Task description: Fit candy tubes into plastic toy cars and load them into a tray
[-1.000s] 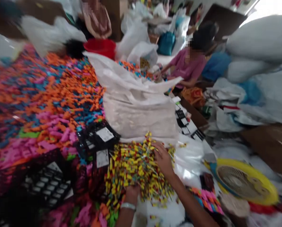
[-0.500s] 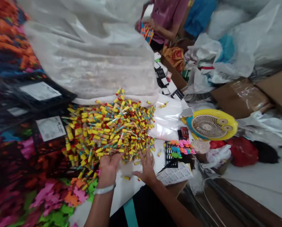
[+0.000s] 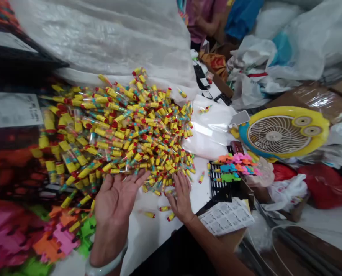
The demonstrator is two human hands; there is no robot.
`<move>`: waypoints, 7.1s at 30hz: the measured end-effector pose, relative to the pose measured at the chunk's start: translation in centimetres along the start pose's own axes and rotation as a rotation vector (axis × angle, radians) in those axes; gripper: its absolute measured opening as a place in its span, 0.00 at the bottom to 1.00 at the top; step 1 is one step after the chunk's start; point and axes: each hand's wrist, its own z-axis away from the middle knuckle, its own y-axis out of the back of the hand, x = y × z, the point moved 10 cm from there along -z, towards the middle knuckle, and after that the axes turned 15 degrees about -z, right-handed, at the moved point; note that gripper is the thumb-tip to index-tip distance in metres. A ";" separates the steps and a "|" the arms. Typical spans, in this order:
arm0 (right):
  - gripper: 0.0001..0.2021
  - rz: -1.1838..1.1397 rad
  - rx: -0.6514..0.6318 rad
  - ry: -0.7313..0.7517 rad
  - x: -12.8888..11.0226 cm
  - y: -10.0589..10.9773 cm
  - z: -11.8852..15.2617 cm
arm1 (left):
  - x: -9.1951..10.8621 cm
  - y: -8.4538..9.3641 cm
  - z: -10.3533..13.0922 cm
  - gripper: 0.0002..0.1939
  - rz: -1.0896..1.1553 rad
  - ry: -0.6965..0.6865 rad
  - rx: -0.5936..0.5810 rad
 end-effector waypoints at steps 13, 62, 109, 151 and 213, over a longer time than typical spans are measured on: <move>0.16 -0.515 0.215 0.333 -1.3 4.9 2.9 | -4.2 1.8 0.7 0.17 -0.214 -0.235 -0.205; 0.11 -0.747 -0.197 0.280 -7.8 -5.5 7.2 | 4.2 21.2 15.6 0.12 -1.588 -1.113 0.870; 0.10 -0.454 -0.623 0.632 -10.1 -1.3 10.4 | -7.7 16.4 13.0 0.10 -1.703 -1.043 0.094; 0.10 -0.711 -0.474 0.314 -7.4 -2.9 5.2 | -9.0 16.6 11.2 0.24 -0.667 -0.324 -0.304; 0.11 -0.279 0.314 0.309 3.4 10.1 -0.2 | -6.8 19.9 8.6 0.27 -1.115 -0.475 0.044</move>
